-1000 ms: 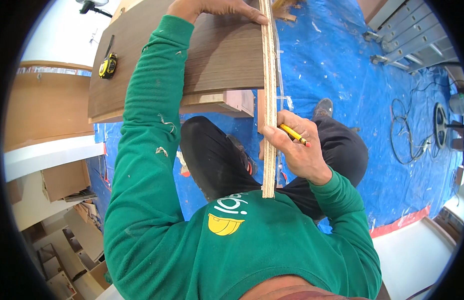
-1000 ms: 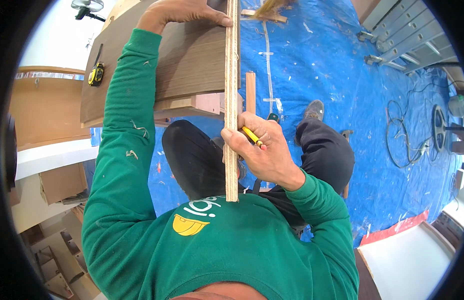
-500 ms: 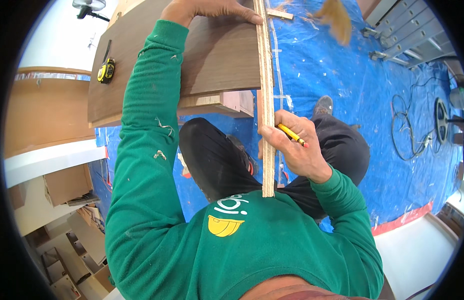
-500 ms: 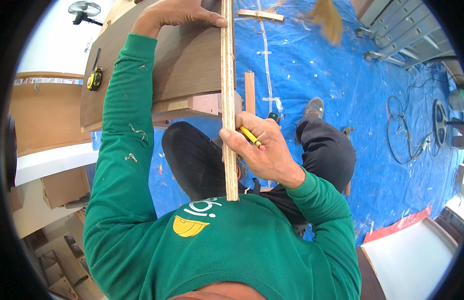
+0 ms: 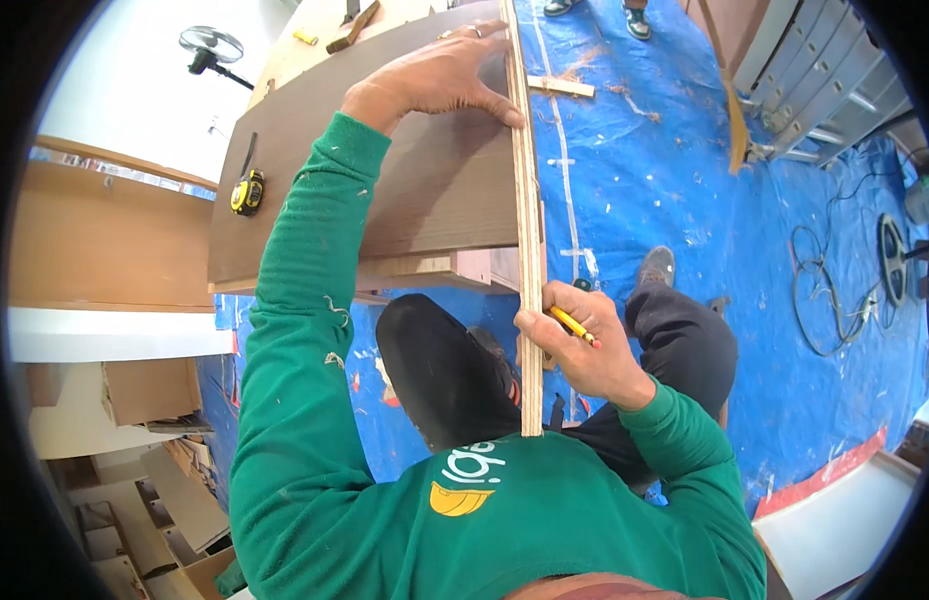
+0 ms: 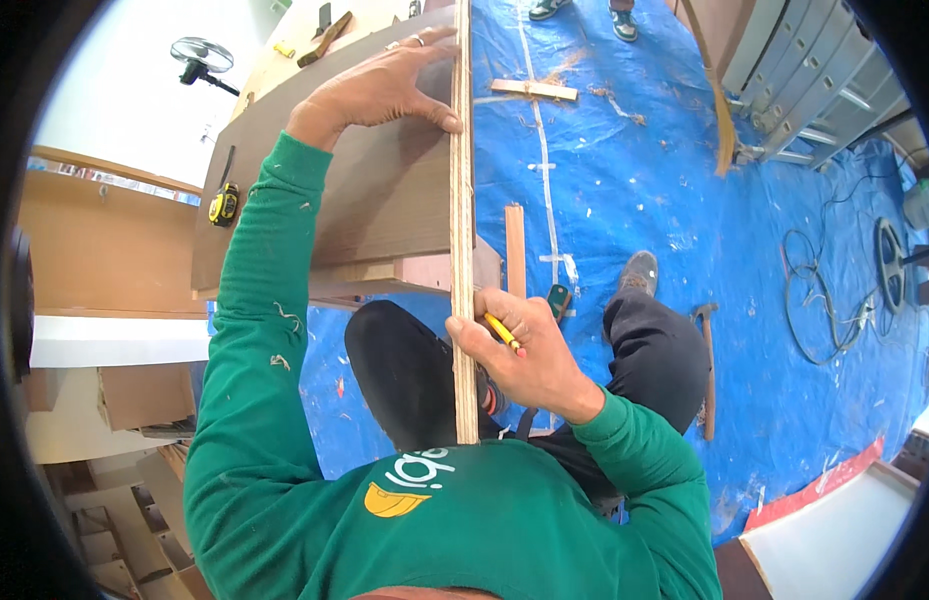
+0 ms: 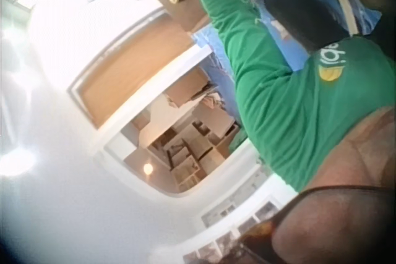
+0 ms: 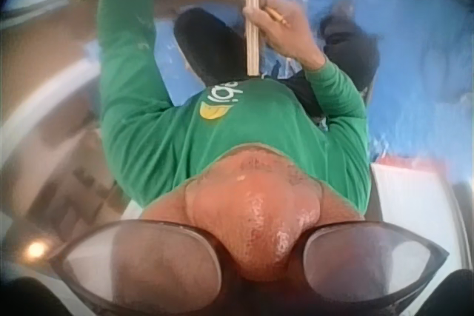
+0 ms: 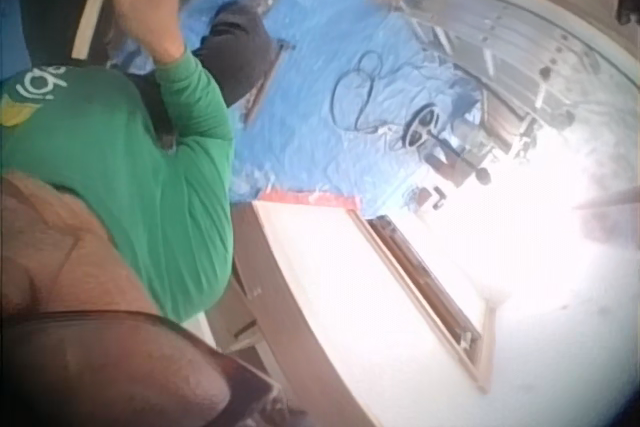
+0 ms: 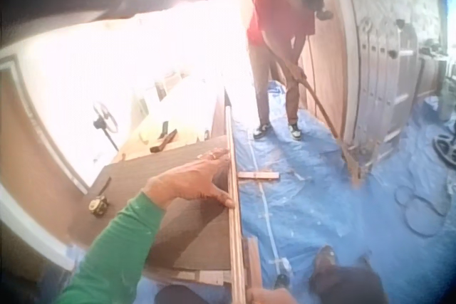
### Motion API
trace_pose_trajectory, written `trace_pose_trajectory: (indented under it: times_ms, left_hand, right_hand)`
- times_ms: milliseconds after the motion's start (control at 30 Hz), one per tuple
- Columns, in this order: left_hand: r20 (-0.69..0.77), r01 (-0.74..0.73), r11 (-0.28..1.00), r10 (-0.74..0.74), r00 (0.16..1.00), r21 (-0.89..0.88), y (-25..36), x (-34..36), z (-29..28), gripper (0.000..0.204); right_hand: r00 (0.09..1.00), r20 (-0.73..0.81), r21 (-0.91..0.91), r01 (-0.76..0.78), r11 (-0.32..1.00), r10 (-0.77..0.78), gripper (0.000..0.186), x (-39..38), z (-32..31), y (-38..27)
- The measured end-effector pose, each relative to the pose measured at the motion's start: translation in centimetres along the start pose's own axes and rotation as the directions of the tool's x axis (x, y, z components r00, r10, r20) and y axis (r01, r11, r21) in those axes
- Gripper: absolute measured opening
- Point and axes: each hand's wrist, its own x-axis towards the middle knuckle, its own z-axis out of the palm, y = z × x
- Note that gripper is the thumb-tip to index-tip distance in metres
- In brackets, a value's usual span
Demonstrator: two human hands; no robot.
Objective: The person measures a wooden board using a tape measure and marks it with a pencil. They then use a straight wooden stick as a guide to draw a straight line across the board. Finally, they use a hand plane to smooth the edge of the board.
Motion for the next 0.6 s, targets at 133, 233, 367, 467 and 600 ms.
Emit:
trace_pose_trajectory:
  times_ms: [133, 233, 367, 467, 600]
  left_hand:
    - [0.098, 0.006, 0.998, 0.000, 0.995, -0.058, -0.3, 0.3, -0.7, 0.117]
    - [0.093, 0.030, 0.997, -0.023, 0.995, -0.076, 0.0, 0.3, -1.0, 0.120]
    - [0.090, 0.092, 0.995, -0.089, 0.992, -0.032, -0.3, -0.2, -0.2, 0.129]
    - [0.099, 0.104, 0.986, -0.092, 0.991, -0.130, -0.4, -0.5, 0.0, 0.131]
    - [0.129, 0.097, 0.981, -0.076, 0.989, -0.170, -0.2, -0.4, -0.6, 0.133]
  right_hand:
    - [1.000, -0.005, -0.001, 0.004, 1.000, -0.004, 0.022, 0.0, 0.0, -0.2]
    - [1.000, -0.003, 0.008, 0.009, 1.000, -0.009, 0.022, 0.1, -0.1, -0.7]
    - [1.000, 0.007, 0.007, 0.008, 1.000, -0.008, 0.022, 0.0, 0.0, -0.6]
    - [1.000, -0.007, 0.012, 0.008, 1.000, -0.007, 0.023, 0.0, 0.2, -0.5]
    - [1.000, -0.027, -0.015, -0.016, 1.000, 0.016, 0.027, -0.3, 0.3, 0.0]
